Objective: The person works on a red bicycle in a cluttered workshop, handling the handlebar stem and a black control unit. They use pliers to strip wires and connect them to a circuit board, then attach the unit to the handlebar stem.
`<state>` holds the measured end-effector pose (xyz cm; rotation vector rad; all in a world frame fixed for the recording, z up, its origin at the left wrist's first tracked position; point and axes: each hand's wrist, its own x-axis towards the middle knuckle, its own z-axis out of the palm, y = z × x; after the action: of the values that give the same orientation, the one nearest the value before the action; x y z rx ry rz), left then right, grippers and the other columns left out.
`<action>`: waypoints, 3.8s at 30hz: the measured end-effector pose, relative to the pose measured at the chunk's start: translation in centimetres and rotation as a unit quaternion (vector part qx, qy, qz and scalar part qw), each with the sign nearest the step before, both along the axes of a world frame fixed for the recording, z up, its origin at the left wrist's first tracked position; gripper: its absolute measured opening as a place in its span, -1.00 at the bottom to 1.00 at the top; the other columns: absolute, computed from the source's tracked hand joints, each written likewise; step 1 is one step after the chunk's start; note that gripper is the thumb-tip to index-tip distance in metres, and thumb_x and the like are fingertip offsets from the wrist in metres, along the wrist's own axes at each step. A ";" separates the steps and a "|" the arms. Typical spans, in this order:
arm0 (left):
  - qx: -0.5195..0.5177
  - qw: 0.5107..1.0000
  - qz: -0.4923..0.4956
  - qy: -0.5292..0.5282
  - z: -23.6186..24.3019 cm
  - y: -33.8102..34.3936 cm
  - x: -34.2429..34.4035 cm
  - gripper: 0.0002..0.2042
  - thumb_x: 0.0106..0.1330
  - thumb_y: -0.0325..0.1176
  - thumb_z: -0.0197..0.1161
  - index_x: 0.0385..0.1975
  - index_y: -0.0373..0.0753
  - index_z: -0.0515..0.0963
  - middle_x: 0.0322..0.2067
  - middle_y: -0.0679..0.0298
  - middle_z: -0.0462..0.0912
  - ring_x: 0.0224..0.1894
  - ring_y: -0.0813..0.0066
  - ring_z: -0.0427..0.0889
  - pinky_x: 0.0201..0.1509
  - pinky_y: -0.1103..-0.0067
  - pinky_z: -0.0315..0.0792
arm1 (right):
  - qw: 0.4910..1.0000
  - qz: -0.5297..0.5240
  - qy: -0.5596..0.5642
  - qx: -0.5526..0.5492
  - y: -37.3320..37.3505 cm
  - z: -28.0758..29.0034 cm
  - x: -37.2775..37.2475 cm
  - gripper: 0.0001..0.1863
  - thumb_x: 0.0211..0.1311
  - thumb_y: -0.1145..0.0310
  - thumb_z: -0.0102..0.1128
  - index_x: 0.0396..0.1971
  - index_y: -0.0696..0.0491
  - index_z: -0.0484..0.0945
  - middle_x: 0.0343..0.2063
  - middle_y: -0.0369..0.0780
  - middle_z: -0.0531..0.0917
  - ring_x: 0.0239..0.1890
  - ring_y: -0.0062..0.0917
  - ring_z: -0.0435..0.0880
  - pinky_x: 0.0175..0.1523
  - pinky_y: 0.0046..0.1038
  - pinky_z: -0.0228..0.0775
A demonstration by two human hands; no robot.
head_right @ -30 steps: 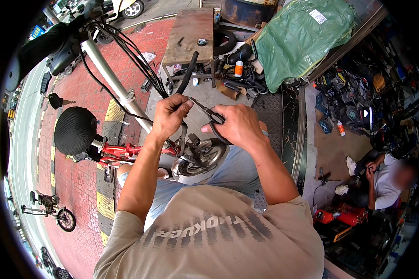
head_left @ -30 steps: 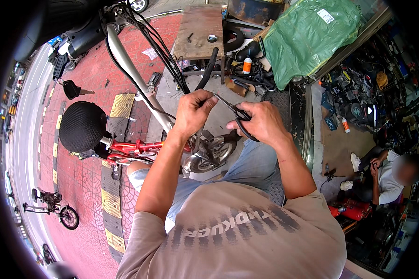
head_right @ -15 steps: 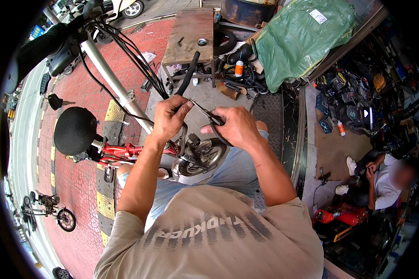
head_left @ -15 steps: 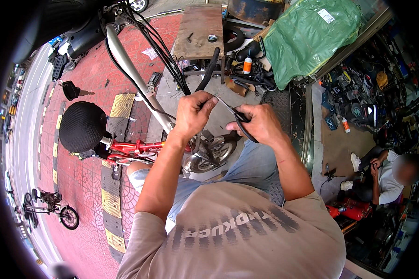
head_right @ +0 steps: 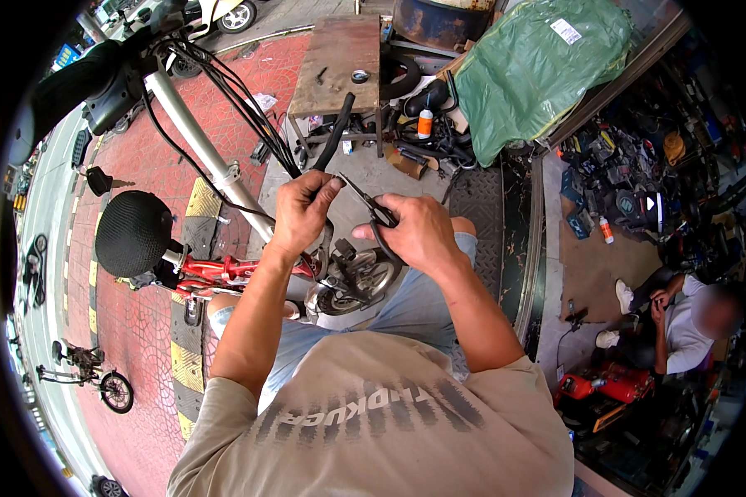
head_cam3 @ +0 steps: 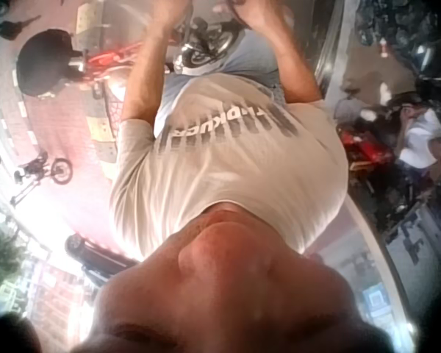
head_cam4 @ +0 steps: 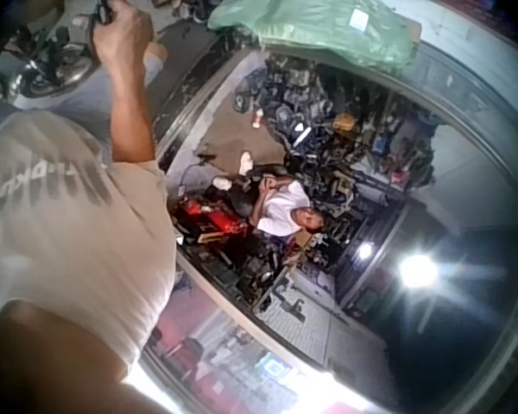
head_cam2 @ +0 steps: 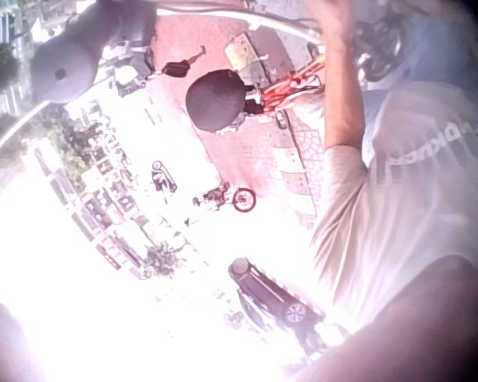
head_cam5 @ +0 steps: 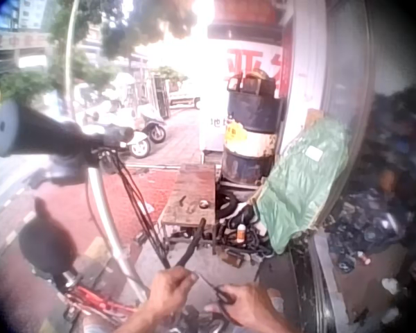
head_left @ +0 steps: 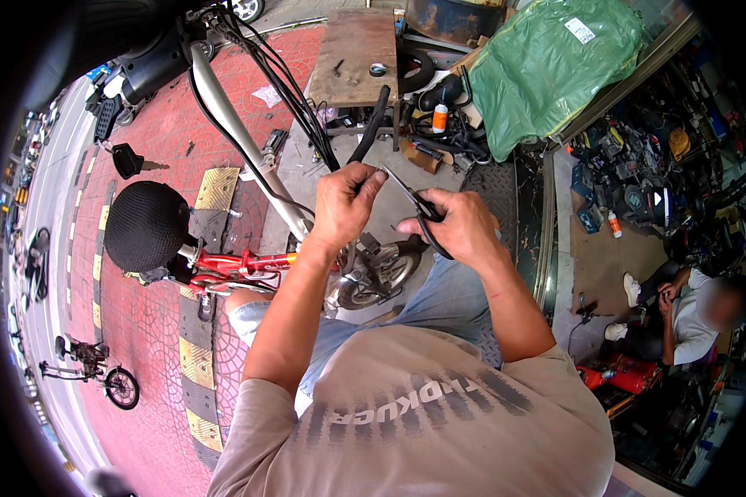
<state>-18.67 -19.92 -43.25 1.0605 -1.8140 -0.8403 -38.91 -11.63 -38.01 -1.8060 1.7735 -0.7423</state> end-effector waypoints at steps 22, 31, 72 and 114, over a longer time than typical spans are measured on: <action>0.000 0.998 -0.057 0.002 -0.2 -0.6 0.7 -0.83 0.42 -0.39 0.34 -0.27 -0.41 0.66 -0.51 0.18 0.55 -0.49 0.40 0.50 -0.38 0.44 0.38 | 0.991 0.079 0.087 -0.059 -1.1 -0.4 -1.5 -0.38 -0.11 -0.08 0.64 -0.23 0.17 0.75 -0.56 0.01 0.68 -0.42 -0.06 0.73 -0.27 -0.19 0.53; -0.016 0.996 -0.085 -0.002 -0.2 -0.9 0.8 -0.84 0.42 -0.40 0.34 -0.25 -0.41 0.65 -0.53 0.20 0.51 -0.50 0.46 0.45 -0.39 0.46 0.36 | 0.989 0.082 0.113 -0.053 -1.1 -0.1 -1.6 -0.38 -0.08 -0.18 0.57 -0.25 0.09 0.74 -0.58 -0.02 0.67 -0.39 -0.04 0.70 -0.22 -0.11 0.50; -0.055 0.996 -0.058 -0.043 0.4 -0.6 0.1 -0.83 0.41 -0.39 0.33 -0.24 -0.40 0.68 -0.47 0.04 0.61 -0.44 0.14 0.60 -0.33 0.35 0.42 | 0.993 0.051 0.094 -0.042 -0.7 -1.1 -1.5 -0.37 -0.06 -0.22 0.55 -0.26 0.08 0.75 -0.55 -0.05 0.70 -0.38 -0.07 0.73 -0.22 -0.11 0.53; 0.115 0.975 -0.077 0.174 -7.1 9.8 -1.3 -0.79 0.52 -0.31 0.26 -0.33 -0.31 0.57 -0.40 0.36 0.57 -0.38 0.64 0.50 -0.31 0.64 0.42 | 0.963 -0.268 -0.018 -0.011 17.9 -7.3 -6.3 -0.42 -0.05 -0.21 0.58 -0.42 0.07 0.67 -0.51 -0.09 0.70 -0.34 -0.10 0.72 -0.23 -0.17 0.48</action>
<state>-19.96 -10.16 -50.32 0.8548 -1.5392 -1.2701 -45.24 6.32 -45.27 -1.3109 2.2634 -0.9889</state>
